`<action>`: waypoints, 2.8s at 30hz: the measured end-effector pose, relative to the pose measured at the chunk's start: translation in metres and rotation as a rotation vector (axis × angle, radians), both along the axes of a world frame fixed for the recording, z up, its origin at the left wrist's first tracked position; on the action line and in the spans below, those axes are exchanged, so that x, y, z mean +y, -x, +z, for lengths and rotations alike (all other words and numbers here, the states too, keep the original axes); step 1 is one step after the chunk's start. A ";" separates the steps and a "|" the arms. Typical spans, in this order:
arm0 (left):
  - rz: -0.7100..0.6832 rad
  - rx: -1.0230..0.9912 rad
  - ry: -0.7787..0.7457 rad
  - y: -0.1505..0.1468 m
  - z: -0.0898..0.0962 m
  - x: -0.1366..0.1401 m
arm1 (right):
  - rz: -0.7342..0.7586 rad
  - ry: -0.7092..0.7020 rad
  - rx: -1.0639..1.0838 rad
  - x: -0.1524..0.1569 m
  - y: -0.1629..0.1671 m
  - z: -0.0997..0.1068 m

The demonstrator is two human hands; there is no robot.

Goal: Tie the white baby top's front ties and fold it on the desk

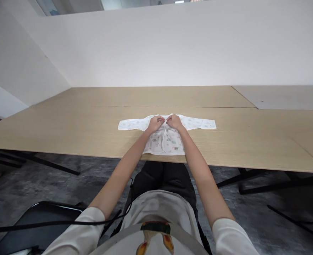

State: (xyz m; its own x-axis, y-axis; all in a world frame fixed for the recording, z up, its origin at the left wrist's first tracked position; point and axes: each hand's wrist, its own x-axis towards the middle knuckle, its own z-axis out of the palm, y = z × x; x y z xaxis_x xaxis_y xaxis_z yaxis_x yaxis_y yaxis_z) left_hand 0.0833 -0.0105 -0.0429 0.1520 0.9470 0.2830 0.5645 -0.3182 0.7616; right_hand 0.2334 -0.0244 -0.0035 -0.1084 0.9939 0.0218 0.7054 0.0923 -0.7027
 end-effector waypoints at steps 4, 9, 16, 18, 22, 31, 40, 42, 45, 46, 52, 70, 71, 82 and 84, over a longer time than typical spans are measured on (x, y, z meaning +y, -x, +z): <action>-0.006 -0.043 0.006 0.000 -0.004 0.002 | 0.081 0.096 0.126 -0.008 -0.004 0.007; -0.032 -0.139 -0.001 -0.001 -0.002 0.000 | 0.053 0.093 0.181 -0.006 -0.003 0.003; -0.015 -0.060 -0.003 -0.001 0.001 -0.002 | 0.040 0.018 0.097 -0.004 0.003 -0.003; -0.001 -0.026 -0.016 -0.001 0.001 -0.002 | 0.031 0.028 0.086 -0.004 0.003 -0.002; 0.028 0.026 -0.038 -0.001 0.002 -0.002 | 0.000 0.042 0.090 -0.001 0.003 -0.003; 0.058 0.152 -0.066 0.000 0.003 -0.006 | 0.001 0.107 0.121 -0.002 0.000 -0.004; 0.127 0.381 -0.006 0.003 0.018 -0.021 | -0.010 -0.161 -0.214 -0.001 0.007 -0.004; 0.062 0.349 0.009 0.005 0.019 -0.025 | 0.059 -0.076 -0.223 -0.007 0.005 0.005; -0.067 0.304 -0.018 0.008 0.017 -0.029 | 0.206 0.140 -0.181 -0.017 -0.002 0.019; -0.105 0.293 -0.029 0.008 0.016 -0.030 | 0.241 0.199 -0.161 -0.020 -0.004 0.023; -0.239 0.199 -0.007 0.010 0.013 -0.030 | 0.302 0.340 -0.017 -0.018 -0.015 0.026; -0.223 0.014 0.112 0.010 0.020 -0.034 | 0.291 0.353 0.098 -0.010 -0.022 0.018; -0.209 0.016 0.113 0.010 0.021 -0.035 | 0.296 0.347 0.117 -0.010 -0.023 0.018; -0.144 0.005 0.056 0.007 0.019 -0.031 | 0.322 0.318 0.133 -0.009 -0.020 0.011; -0.136 0.013 0.057 0.007 0.022 -0.034 | 0.301 0.328 0.134 -0.009 -0.018 0.010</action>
State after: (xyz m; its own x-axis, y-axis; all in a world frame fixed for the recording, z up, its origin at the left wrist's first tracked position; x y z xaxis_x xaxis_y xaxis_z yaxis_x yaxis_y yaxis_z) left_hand 0.0766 -0.0440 -0.0212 0.2833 0.9320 0.2262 0.5295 -0.3486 0.7734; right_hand 0.2518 -0.0330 0.0068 -0.4113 0.8751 -0.2550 0.5820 0.0368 -0.8123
